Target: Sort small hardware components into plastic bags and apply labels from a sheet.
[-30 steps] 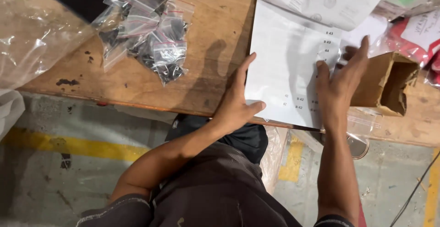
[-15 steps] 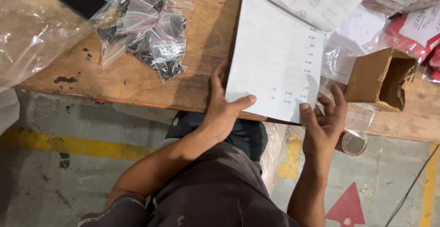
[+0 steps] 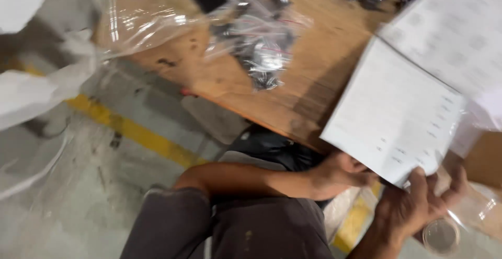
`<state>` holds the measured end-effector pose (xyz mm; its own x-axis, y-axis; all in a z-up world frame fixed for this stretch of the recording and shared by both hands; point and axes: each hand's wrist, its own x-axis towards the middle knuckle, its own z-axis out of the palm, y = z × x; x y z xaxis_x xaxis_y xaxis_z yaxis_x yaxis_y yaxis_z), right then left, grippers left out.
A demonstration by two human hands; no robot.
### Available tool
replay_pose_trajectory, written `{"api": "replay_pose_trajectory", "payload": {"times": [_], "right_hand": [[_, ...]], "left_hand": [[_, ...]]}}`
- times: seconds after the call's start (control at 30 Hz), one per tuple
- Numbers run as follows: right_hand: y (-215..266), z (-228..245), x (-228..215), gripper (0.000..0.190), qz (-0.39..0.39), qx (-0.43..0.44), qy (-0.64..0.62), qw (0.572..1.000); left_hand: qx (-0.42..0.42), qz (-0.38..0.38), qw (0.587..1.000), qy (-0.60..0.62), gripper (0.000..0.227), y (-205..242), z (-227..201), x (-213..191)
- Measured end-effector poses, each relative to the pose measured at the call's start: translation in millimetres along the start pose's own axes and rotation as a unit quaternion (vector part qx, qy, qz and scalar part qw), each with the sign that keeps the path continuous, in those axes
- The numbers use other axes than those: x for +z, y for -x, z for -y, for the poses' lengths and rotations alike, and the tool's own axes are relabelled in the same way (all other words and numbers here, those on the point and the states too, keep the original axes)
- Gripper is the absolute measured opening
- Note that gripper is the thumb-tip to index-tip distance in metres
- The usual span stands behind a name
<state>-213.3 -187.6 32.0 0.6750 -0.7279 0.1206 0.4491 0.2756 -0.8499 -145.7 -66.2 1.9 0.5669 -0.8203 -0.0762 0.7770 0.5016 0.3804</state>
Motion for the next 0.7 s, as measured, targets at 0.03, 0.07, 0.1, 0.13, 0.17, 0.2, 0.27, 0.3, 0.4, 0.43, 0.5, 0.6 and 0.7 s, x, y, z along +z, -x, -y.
{"api": "replay_pose_trajectory", "payload": {"times": [0.03, 0.07, 0.1, 0.13, 0.17, 0.2, 0.27, 0.3, 0.4, 0.43, 0.5, 0.6, 0.7], "right_hand": [[-0.7, -4.4, 9.4, 0.058, 0.015, 0.011, -0.008, 1.000], [1.9, -1.5, 13.5, 0.050, -0.008, 0.007, 0.072, 0.997], [1.8, 1.2, 15.5, 0.042, -0.030, 0.002, 0.151, 0.988], [3.2, -4.8, 5.5, 0.042, -0.038, -0.005, 0.159, 0.987], [1.7, -11.0, -6.8, 0.039, -0.028, -0.008, 0.228, 0.973], [7.9, -9.4, -23.9, 0.036, -0.036, -0.013, 0.304, 0.952], [3.3, 0.9, -18.0, 0.032, -0.049, -0.052, 0.367, 0.927], [-0.8, 5.8, -15.9, 0.028, -0.036, -0.080, 0.414, 0.906], [-7.5, 9.8, -34.2, 0.018, 0.023, -0.158, 0.545, 0.823], [-8.9, 17.0, -24.3, 0.018, 0.011, -0.157, 0.551, 0.820], [-19.0, 26.9, -1.8, 0.026, 0.088, -0.172, 0.654, 0.732], [-30.7, 30.7, 10.1, 0.032, 0.137, -0.124, 0.651, 0.736], [-39.7, 32.1, 12.6, 0.030, 0.173, -0.117, 0.653, 0.728]], "left_hand": [[0.018, -0.010, 1.000, -0.004, 0.089, -4.7, 6.5, -6.3], [0.052, -0.060, 0.995, -0.063, 0.073, -10.7, 19.2, -8.5], [0.085, -0.112, 0.983, -0.121, 0.059, -20.1, 33.2, -11.1], [0.076, -0.103, 0.985, -0.116, 0.059, -22.0, 37.9, -14.4], [0.085, -0.135, 0.984, -0.086, 0.053, -27.3, 43.9, -18.0], [0.074, -0.160, 0.983, -0.052, 0.048, -28.9, 57.3, -17.1], [0.033, -0.161, 0.985, -0.055, 0.039, -22.8, 40.5, -7.4], [0.020, -0.177, 0.982, -0.069, 0.031, -22.9, 31.3, -3.8], [-0.015, -0.181, 0.982, -0.048, 0.023, -22.2, 29.7, -5.1], [-0.027, -0.176, 0.983, -0.049, 0.023, -21.3, 29.0, -2.2], [-0.015, -0.170, 0.985, -0.031, 0.018, -22.9, 23.1, 1.1], [-0.019, -0.166, 0.986, -0.011, 0.017, -21.5, 23.5, -1.8], [-0.047, -0.166, 0.985, -0.018, 0.017, -19.3, 27.6, -11.4]]}}
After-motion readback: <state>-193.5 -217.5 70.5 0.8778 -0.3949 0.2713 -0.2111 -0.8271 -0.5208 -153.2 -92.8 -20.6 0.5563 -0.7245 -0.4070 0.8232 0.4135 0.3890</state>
